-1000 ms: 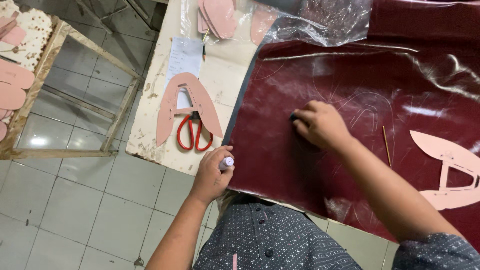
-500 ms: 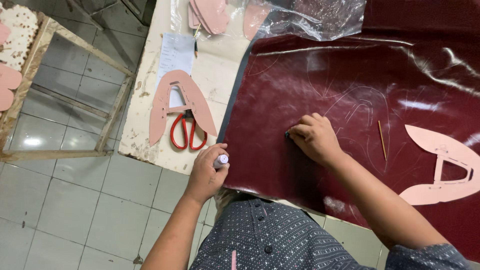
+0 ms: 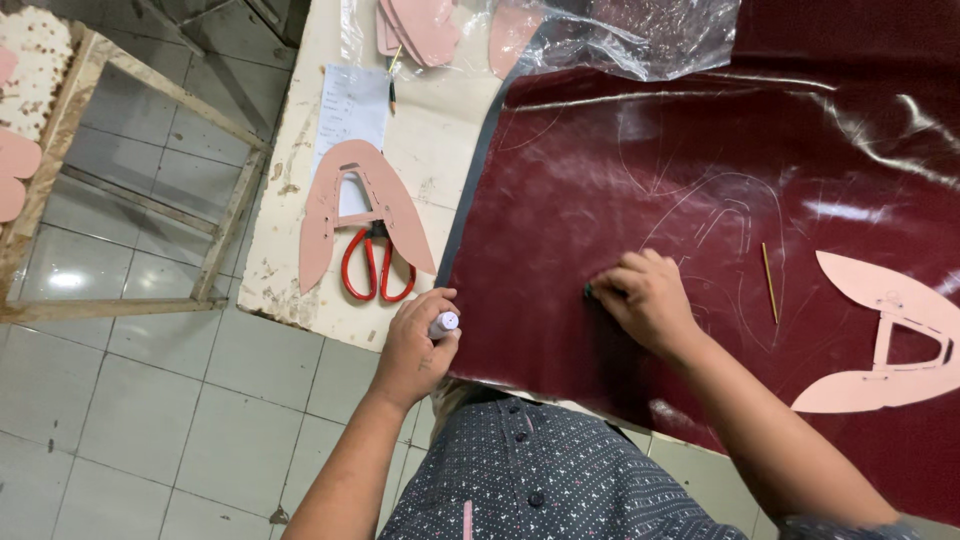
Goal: The person applies glue from a small bottle onto a pink paper pattern piece and presses it onto a sheet of maroon material, traces around the pattern with a stylus, then cuts the maroon material along the marked line with scissors and smooths the cut sheet flat on the table.
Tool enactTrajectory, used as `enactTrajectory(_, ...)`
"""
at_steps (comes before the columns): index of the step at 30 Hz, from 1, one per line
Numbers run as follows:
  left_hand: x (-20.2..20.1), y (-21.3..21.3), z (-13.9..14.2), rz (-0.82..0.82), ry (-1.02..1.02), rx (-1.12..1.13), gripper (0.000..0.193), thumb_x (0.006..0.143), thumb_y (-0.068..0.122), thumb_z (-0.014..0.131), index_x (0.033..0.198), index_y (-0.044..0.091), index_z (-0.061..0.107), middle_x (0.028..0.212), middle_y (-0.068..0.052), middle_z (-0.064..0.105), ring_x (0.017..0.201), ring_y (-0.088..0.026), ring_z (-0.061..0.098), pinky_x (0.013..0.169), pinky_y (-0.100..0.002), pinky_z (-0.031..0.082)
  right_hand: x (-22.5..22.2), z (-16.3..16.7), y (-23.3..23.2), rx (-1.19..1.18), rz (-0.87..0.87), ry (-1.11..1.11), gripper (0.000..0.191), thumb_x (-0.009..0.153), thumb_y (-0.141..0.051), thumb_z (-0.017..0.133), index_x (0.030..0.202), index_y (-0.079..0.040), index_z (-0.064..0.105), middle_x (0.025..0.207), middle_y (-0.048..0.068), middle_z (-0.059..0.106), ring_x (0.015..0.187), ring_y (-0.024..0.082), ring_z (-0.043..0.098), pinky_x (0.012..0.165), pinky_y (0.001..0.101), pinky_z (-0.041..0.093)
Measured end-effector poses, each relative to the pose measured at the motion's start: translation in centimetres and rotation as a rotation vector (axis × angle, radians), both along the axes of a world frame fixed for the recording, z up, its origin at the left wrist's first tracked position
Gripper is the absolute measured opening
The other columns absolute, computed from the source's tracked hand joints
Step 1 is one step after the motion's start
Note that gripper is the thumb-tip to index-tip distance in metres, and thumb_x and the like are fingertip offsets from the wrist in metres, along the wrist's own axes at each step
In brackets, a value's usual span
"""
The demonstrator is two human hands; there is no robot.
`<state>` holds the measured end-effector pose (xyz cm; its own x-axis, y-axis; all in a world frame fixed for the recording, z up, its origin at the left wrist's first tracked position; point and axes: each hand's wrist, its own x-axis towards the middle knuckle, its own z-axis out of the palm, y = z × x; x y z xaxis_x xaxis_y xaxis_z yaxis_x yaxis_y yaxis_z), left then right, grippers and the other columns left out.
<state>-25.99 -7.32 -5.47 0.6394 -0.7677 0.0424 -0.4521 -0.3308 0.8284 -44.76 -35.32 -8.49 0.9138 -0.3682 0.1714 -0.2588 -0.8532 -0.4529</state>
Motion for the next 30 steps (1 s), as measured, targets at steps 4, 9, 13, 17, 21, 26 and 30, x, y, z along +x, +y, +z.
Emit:
enactTrajectory(4, -0.3, -0.3, 0.1, -0.025, -0.022, -0.011, 0.021, 0.079, 0.004, 0.069, 0.099, 0.005, 0.062, 0.123, -0.016, 0.07, 0.111, -0.036, 0.065, 0.099, -0.045, 0.049, 3.8, -0.7, -2.2, -0.101, -0.057, -0.084, 0.008, 0.081, -0.024, 0.084, 0.087, -0.02, 0.08, 0.083, 0.0, 0.065, 0.082, 0.023, 0.056, 0.071, 0.04, 0.039)
enactTrajectory(9, -0.5, -0.4, 0.0, -0.028, -0.011, -0.025, 0.022, 0.079, 0.004, 0.069, 0.1, 0.005, 0.061, 0.124, -0.015, 0.07, 0.113, -0.036, 0.065, 0.101, -0.045, 0.048, 7.3, -0.7, -4.6, -0.187, -0.254, -0.194, 0.009, 0.09, -0.027, 0.082, 0.091, -0.018, 0.08, 0.09, -0.001, 0.067, 0.089, 0.022, 0.058, 0.079, 0.0401, 0.042)
enactTrajectory(13, -0.6, 0.1, 0.1, -0.009, 0.025, -0.015, 0.023, 0.079, 0.004, 0.069, 0.1, 0.005, 0.061, 0.125, -0.016, 0.069, 0.114, -0.036, 0.063, 0.1, -0.045, 0.049, 7.3, -0.2, 0.2, -0.044, -0.053, 0.12, 0.009, 0.093, -0.025, 0.076, 0.086, -0.022, 0.079, 0.086, 0.001, 0.068, 0.082, 0.021, 0.061, 0.076, 0.0384, 0.045)
enactTrajectory(17, -0.3, 1.0, 0.4, -0.038, -0.005, -0.033, 0.026, 0.078, 0.003, 0.069, 0.102, 0.005, 0.06, 0.124, -0.016, 0.068, 0.116, -0.037, 0.063, 0.102, -0.045, 0.048, 8.1, 0.7, 5.8, -0.024, 0.232, -0.197, 0.005, 0.074, -0.021, 0.079, 0.077, -0.017, 0.076, 0.073, 0.001, 0.063, 0.077, 0.024, 0.061, 0.074, 0.0429, 0.044)
enactTrajectory(21, -0.2, 2.4, 0.3, -0.092, 0.006, -0.054, 0.03, 0.075, 0.004, 0.069, 0.104, 0.006, 0.06, 0.128, -0.017, 0.066, 0.118, -0.038, 0.062, 0.104, -0.045, 0.047, 10.9, 2.1, 4.5, -0.115, -0.108, -0.209, 0.005, 0.082, -0.019, 0.08, 0.081, -0.016, 0.076, 0.083, 0.001, 0.067, 0.08, 0.024, 0.06, 0.073, 0.0423, 0.042)
enactTrajectory(26, 0.5, 5.5, 0.5, -0.168, 0.034, -0.032, 0.036, 0.075, 0.008, 0.07, 0.109, 0.006, 0.06, 0.133, -0.017, 0.064, 0.123, -0.038, 0.06, 0.107, -0.044, 0.045, 10.9, 4.0, 9.1, -0.064, 0.069, 0.018, 0.006, 0.082, -0.018, 0.076, 0.078, -0.022, 0.078, 0.08, 0.001, 0.069, 0.074, 0.023, 0.064, 0.069, 0.0411, 0.046)
enactTrajectory(30, 3.5, 8.0, 1.3, -0.283, 0.101, -0.05, 0.043, 0.079, 0.011, 0.072, 0.119, 0.006, 0.059, 0.132, -0.017, 0.064, 0.123, -0.036, 0.06, 0.107, -0.042, 0.045, 12.3, 5.0, 14.4, -0.088, 0.053, -0.284, 0.004, 0.07, -0.019, 0.077, 0.072, -0.017, 0.076, 0.071, 0.004, 0.069, 0.069, 0.027, 0.066, 0.064, 0.0465, 0.048)
